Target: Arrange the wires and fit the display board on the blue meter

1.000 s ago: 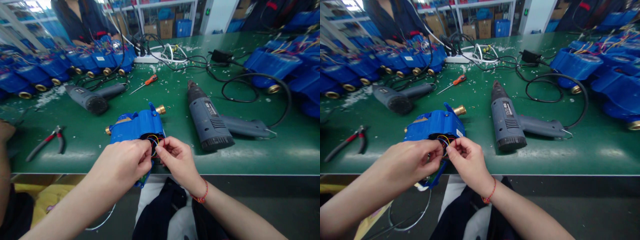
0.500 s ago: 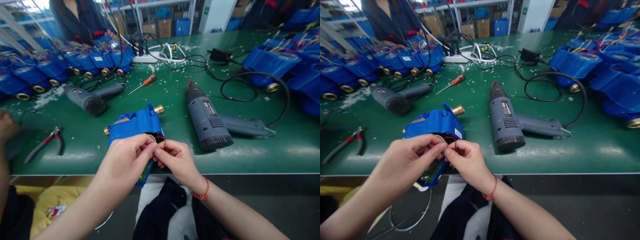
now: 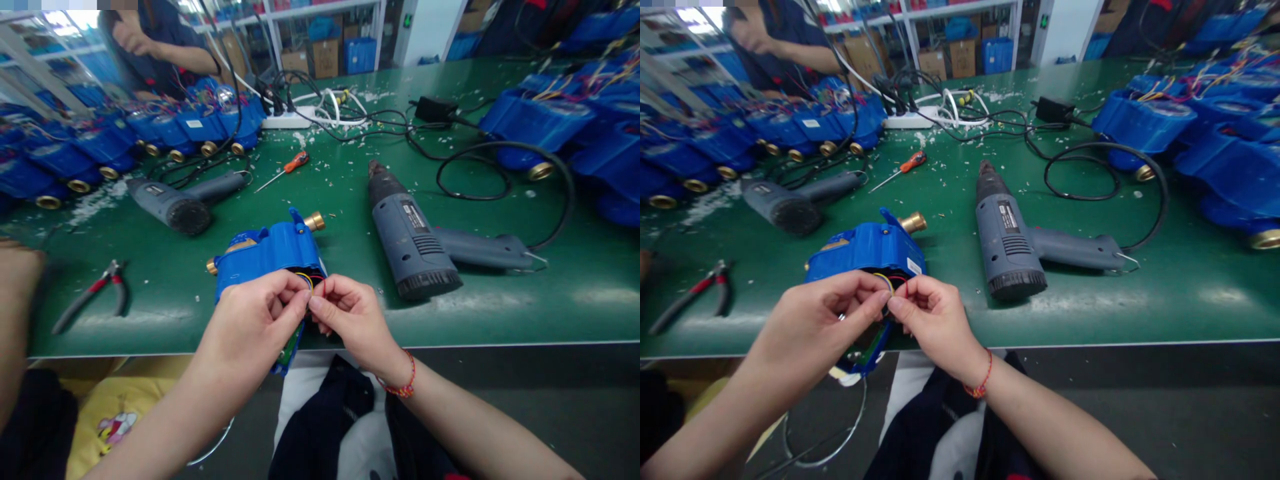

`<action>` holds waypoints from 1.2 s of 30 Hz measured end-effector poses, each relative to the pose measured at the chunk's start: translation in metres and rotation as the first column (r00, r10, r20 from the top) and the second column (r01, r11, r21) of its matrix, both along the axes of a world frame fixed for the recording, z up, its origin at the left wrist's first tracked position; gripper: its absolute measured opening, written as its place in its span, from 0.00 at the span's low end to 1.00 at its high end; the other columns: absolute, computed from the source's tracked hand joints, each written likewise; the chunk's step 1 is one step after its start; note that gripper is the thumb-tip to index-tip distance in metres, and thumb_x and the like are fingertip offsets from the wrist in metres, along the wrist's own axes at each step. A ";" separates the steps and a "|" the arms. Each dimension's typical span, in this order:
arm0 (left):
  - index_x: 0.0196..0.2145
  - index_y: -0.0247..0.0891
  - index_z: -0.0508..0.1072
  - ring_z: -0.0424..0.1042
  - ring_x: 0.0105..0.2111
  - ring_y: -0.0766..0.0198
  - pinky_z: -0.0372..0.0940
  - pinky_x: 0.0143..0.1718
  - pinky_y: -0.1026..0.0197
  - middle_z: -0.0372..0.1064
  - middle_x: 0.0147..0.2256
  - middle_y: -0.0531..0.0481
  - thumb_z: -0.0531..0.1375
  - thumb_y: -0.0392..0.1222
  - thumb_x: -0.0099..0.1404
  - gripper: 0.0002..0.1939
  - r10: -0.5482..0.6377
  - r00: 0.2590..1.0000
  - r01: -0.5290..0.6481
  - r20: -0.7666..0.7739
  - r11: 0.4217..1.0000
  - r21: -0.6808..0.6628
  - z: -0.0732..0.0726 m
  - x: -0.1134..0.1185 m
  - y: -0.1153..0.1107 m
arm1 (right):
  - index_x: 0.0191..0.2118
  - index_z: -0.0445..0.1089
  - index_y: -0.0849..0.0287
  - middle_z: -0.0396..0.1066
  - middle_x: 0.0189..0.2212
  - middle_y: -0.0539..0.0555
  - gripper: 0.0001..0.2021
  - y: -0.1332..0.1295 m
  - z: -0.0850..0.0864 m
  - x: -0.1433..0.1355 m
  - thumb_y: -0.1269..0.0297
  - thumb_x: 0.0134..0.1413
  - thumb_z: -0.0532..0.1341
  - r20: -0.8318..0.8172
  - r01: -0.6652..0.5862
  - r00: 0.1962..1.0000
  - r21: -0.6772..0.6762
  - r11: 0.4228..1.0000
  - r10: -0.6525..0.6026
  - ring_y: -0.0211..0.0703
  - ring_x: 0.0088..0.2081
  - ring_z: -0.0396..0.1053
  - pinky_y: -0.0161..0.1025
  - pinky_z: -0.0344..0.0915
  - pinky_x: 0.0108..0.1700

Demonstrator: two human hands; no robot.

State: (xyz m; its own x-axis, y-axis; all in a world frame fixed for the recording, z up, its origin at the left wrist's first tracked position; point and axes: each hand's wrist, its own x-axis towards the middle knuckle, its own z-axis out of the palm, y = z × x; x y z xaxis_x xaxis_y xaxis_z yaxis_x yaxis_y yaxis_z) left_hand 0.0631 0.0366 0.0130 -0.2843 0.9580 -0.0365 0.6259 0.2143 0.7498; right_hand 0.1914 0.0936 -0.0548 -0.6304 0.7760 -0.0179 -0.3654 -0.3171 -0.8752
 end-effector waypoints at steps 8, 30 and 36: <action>0.24 0.39 0.70 0.66 0.19 0.66 0.61 0.21 0.64 0.67 0.20 0.54 0.55 0.46 0.56 0.09 0.031 0.999 -0.031 -0.039 0.999 0.006 -0.003 0.006 0.000 | 0.28 0.66 0.60 0.63 0.20 0.44 0.12 -0.001 -0.002 0.002 0.60 0.54 0.66 0.002 -0.009 1.000 0.015 1.000 0.009 0.28 0.20 0.58 0.27 0.58 0.23; 0.28 0.39 0.73 0.69 0.19 0.70 0.62 0.20 0.70 0.71 0.21 0.57 0.60 0.42 0.62 0.06 0.105 0.993 -0.113 0.052 0.977 0.181 0.001 0.002 -0.016 | 0.31 0.65 0.59 0.65 0.21 0.45 0.16 -0.003 -0.005 0.003 0.51 0.55 0.65 0.093 0.001 0.996 -0.061 0.998 0.005 0.29 0.19 0.61 0.27 0.59 0.21; 0.41 0.41 0.77 0.78 0.39 0.65 0.68 0.44 0.66 0.80 0.40 0.53 0.57 0.37 0.69 0.09 -0.053 0.964 0.130 -0.262 0.950 0.283 -0.010 -0.004 -0.031 | 0.32 0.68 0.58 0.63 0.21 0.44 0.14 -0.001 -0.006 0.005 0.52 0.57 0.64 0.085 0.052 0.995 0.017 0.998 -0.053 0.30 0.20 0.59 0.30 0.59 0.24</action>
